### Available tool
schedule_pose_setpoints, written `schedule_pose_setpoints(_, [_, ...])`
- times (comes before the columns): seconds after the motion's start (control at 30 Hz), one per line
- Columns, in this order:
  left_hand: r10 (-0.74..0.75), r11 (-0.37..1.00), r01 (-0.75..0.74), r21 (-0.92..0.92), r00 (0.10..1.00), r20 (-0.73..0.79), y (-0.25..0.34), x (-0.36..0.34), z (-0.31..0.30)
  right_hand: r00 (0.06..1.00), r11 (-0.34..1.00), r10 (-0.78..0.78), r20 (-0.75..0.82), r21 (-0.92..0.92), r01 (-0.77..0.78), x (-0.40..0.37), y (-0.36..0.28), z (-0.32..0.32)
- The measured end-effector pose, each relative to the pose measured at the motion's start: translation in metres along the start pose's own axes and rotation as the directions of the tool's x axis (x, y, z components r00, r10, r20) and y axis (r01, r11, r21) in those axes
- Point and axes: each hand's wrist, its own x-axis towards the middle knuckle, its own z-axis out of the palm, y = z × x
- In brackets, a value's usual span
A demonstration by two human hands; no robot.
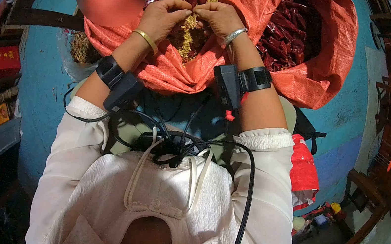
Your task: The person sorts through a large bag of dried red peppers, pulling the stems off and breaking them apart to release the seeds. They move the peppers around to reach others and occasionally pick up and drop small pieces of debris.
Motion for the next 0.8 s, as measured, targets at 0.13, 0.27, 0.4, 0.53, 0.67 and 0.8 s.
schedule_pose_setpoints(0.13, [0.067,0.996,-0.067,0.062,0.998,0.01,-0.003,0.002,0.001,0.999,1.0,0.014,0.035,-0.027,-0.013,-0.003,-0.005,0.001])
schedule_pose_setpoints(0.27, [0.112,0.984,-0.113,0.136,0.994,0.015,0.0,0.001,0.002,0.982,0.995,0.068,0.174,0.065,-0.081,-0.004,-0.008,-0.008])
schedule_pose_setpoints(0.4, [0.162,0.971,-0.159,0.18,0.987,-0.004,-0.006,0.009,-0.004,0.987,0.981,0.05,0.151,0.177,-0.077,-0.005,-0.01,-0.003])
schedule_pose_setpoints(0.53, [-0.026,0.983,0.032,-0.183,0.999,0.036,-0.004,0.009,-0.006,0.93,0.653,-0.349,-0.115,-0.742,0.154,0.022,0.018,-0.018])
schedule_pose_setpoints(0.67, [-0.137,0.871,0.147,-0.468,0.989,0.057,-0.003,0.004,-0.014,0.947,0.113,-0.319,0.05,-0.989,0.091,0.008,0.011,0.002])
schedule_pose_setpoints(0.8, [-0.147,0.828,0.178,-0.531,0.984,0.102,-0.005,0.0,-0.019,0.944,0.004,-0.322,0.074,-0.997,0.08,0.016,0.029,0.0])
